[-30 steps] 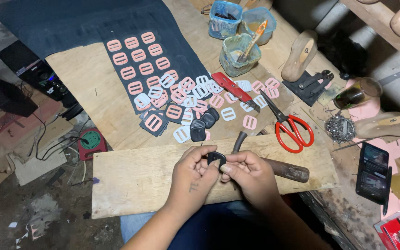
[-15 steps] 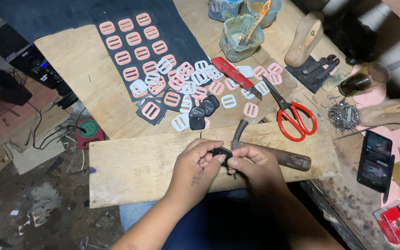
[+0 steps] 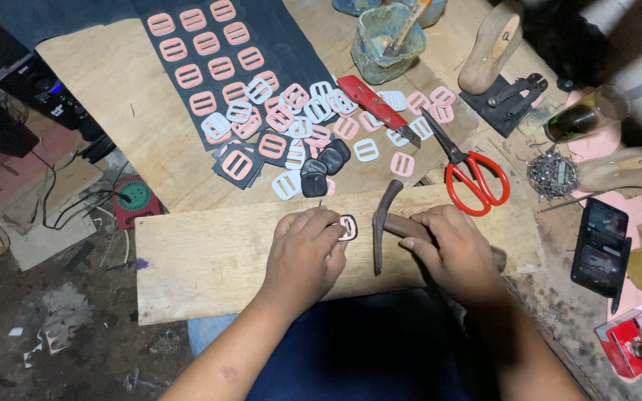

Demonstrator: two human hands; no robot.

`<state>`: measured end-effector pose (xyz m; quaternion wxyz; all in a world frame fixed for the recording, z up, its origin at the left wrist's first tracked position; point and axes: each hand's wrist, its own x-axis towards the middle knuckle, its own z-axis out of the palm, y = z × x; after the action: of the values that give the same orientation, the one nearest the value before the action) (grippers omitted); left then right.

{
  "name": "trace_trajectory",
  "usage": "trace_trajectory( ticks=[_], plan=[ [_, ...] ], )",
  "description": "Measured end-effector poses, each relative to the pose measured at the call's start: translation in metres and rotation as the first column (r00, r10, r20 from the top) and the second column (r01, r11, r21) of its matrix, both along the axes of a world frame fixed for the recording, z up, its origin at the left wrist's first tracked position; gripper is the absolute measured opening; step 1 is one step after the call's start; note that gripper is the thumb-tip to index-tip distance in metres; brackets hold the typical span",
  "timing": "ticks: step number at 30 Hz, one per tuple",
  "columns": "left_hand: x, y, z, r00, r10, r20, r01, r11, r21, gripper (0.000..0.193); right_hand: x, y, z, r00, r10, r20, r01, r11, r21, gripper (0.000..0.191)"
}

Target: The person uses a curved metal tool to press and shape small rectangular shoe parts on a wooden board. They repeatedly pick up parts, press them with the tool, and place them back on the table. A brush is used to apply a substance to one part before it is set aside.

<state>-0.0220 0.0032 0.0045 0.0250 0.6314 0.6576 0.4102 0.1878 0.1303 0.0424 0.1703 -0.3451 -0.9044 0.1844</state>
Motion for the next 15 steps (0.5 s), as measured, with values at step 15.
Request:
trace_trajectory(
  ticks=[15],
  plan=[
    [-0.004, 0.004, -0.009, 0.986, 0.040, 0.164, -0.026, 0.996, -0.088, 0.048, -0.025, -0.023, 0.028, 0.993, 0.087, -0.083, -0.100, 0.980, -0.173, 0.034]
  ],
)
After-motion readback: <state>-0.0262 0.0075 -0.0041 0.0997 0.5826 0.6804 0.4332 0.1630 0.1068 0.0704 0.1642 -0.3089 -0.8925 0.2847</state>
